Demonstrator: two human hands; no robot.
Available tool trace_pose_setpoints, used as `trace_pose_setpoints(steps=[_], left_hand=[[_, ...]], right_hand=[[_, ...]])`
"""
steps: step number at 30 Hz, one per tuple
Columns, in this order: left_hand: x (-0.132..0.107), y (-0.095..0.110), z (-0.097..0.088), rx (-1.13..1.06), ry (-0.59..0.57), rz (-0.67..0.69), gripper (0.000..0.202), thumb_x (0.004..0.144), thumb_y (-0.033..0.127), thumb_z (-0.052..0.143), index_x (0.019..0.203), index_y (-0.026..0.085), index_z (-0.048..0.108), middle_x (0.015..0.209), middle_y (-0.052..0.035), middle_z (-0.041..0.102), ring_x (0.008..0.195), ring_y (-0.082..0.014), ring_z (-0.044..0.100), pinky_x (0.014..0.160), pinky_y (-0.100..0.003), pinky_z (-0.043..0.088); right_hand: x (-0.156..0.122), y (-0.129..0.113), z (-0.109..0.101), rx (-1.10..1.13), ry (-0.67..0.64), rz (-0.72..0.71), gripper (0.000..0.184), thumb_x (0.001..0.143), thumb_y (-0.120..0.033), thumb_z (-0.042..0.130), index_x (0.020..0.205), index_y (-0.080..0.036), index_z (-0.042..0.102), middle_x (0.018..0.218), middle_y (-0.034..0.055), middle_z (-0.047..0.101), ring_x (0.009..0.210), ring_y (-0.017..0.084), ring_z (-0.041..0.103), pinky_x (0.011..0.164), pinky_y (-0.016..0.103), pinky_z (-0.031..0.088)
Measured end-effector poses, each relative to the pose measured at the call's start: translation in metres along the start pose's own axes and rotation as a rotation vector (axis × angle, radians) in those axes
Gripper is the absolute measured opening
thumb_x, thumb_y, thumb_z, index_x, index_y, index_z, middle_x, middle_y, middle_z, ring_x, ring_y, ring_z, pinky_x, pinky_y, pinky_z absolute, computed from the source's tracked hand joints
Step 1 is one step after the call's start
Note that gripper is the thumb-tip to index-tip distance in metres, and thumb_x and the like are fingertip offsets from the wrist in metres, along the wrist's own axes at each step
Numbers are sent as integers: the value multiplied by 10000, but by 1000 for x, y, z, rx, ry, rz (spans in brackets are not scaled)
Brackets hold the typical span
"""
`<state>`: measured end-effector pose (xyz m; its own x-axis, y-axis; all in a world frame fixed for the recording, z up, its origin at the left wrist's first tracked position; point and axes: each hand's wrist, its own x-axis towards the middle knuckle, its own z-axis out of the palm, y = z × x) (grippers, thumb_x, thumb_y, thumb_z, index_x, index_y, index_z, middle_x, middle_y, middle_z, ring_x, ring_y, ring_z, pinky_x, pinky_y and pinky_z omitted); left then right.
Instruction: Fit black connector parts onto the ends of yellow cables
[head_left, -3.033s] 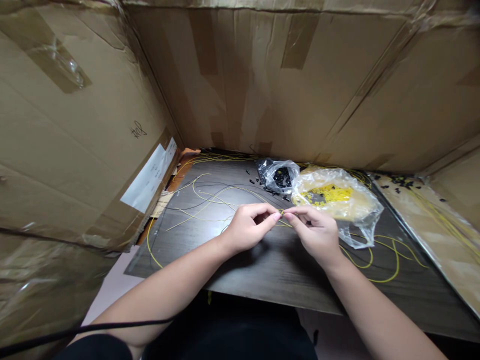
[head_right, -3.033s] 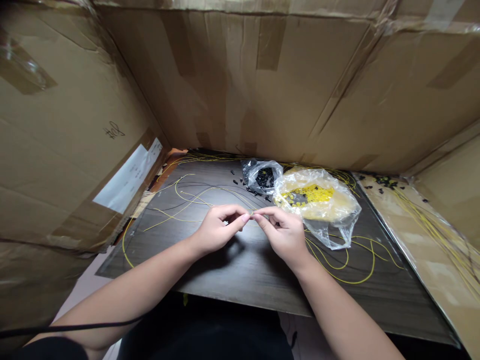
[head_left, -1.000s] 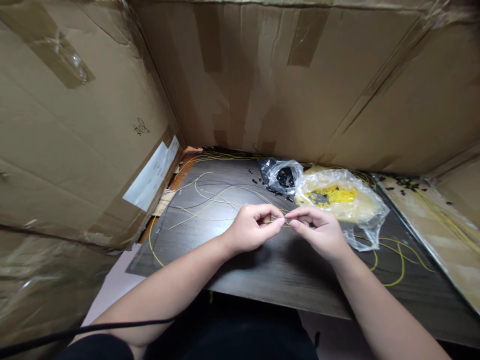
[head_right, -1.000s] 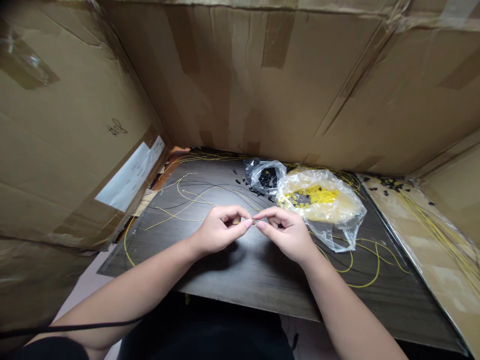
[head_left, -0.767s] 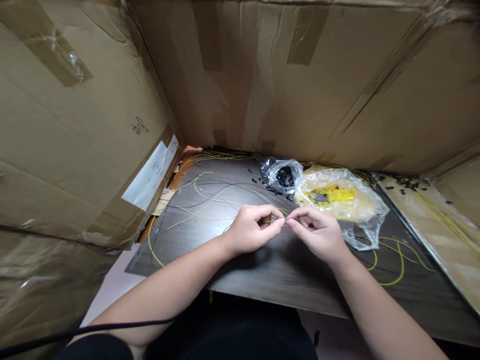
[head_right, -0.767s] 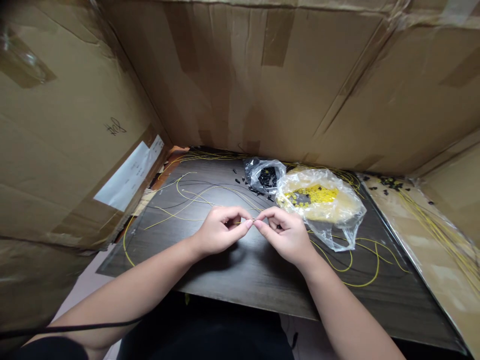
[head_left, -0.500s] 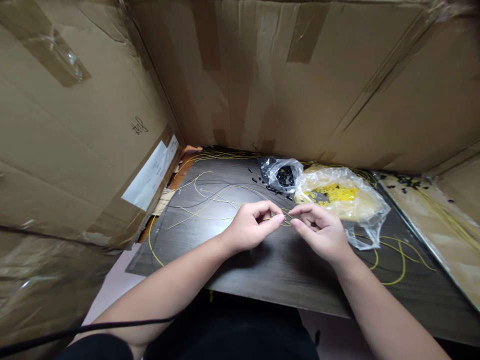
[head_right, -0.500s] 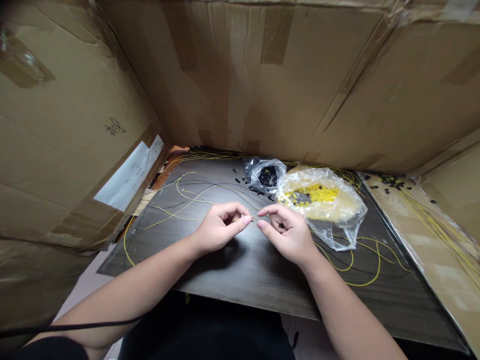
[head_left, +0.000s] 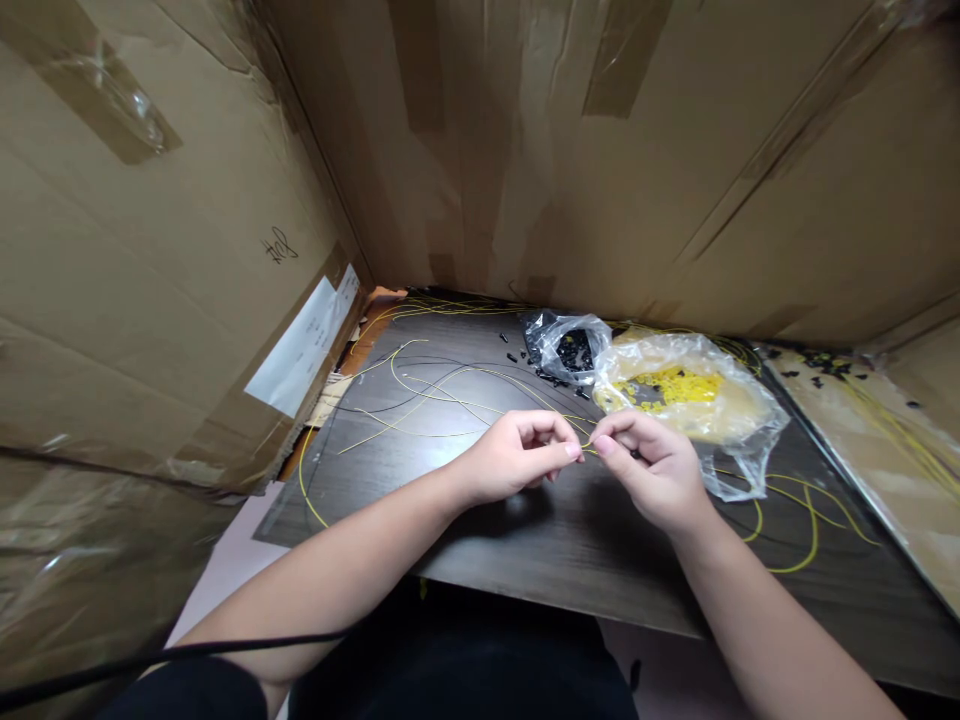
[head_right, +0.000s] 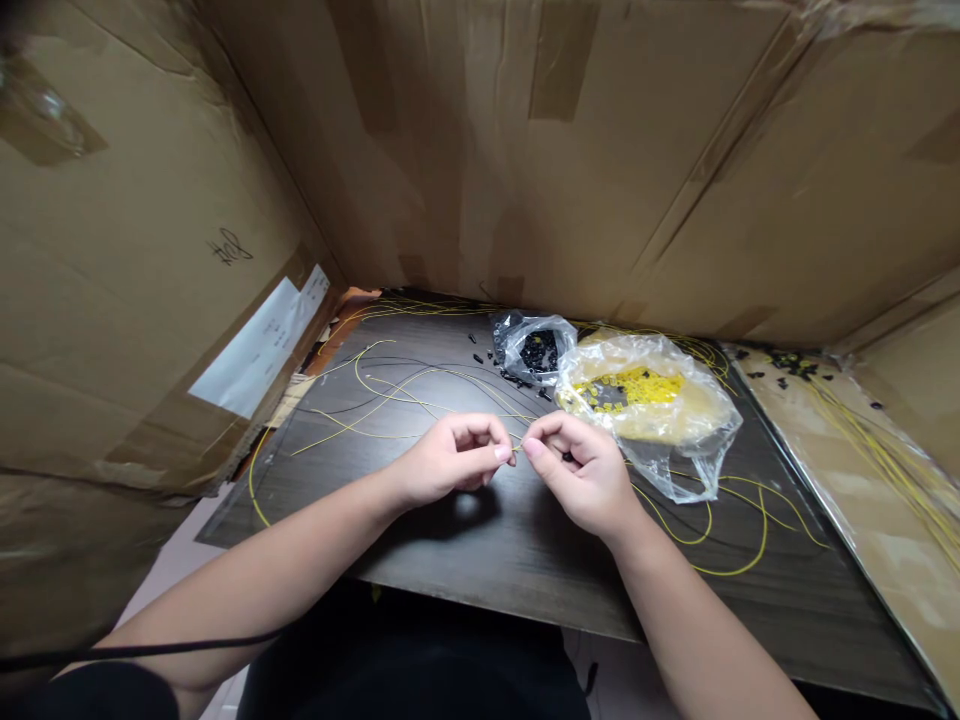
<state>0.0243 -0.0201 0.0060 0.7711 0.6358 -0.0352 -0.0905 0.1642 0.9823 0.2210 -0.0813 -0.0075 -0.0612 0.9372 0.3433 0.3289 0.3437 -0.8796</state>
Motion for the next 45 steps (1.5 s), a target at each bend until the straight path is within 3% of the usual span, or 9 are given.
trace_pose_setpoints(steps=[6, 14, 20, 26, 31, 39, 45], left_hand=[[-2, 2, 1, 115, 43, 144, 271, 857, 376, 688, 803, 116, 642, 627, 35, 500, 550, -55, 383, 539, -201, 311], [-4, 3, 4, 180, 64, 157, 253, 873, 370, 662, 824, 124, 630, 630, 37, 477, 561, -67, 386, 540, -210, 317], [-5, 3, 4, 213, 74, 184, 242, 876, 359, 656, 814, 127, 620, 635, 35, 484, 557, -66, 392, 531, -206, 321], [-5, 2, 4, 246, 86, 229, 236, 878, 350, 649, 814, 124, 624, 638, 29, 494, 559, -66, 401, 531, -202, 336], [-5, -1, 3, 309, 133, 254, 225, 885, 340, 639, 822, 124, 641, 588, 51, 425, 526, -63, 352, 502, -206, 295], [-6, -1, 1, 440, 179, 296, 197, 883, 312, 630, 834, 128, 680, 537, 77, 341, 485, -55, 273, 482, -212, 242], [-6, 0, 2, 442, 165, 308, 199, 892, 311, 631, 838, 127, 685, 546, 74, 354, 493, -54, 289, 487, -211, 255]], right_hand=[[-1, -1, 1, -1, -9, -10, 147, 953, -332, 607, 892, -201, 632, 573, -46, 400, 489, 92, 313, 481, 258, 240], [-2, -3, 0, 3, -3, 21, 211, 950, -398, 603, 882, -200, 623, 568, -39, 413, 474, 95, 318, 467, 262, 235], [-4, -5, 2, -69, 7, -23, 177, 946, -365, 609, 866, -208, 630, 540, -50, 374, 454, 94, 307, 458, 264, 223], [-4, -7, 2, -174, 16, -138, 60, 923, -237, 622, 870, -210, 618, 525, -72, 343, 441, 78, 279, 453, 251, 225], [-2, -9, 3, -255, 7, -189, 55, 903, -224, 624, 849, -214, 613, 511, -76, 331, 431, 78, 285, 454, 250, 237], [-3, -9, -1, -188, -45, -135, 94, 931, -271, 592, 867, -217, 634, 500, -63, 368, 415, 83, 281, 435, 253, 216], [-2, -4, -5, -32, -28, -2, 179, 936, -378, 611, 871, -222, 672, 584, -13, 506, 478, 111, 380, 464, 259, 275]])
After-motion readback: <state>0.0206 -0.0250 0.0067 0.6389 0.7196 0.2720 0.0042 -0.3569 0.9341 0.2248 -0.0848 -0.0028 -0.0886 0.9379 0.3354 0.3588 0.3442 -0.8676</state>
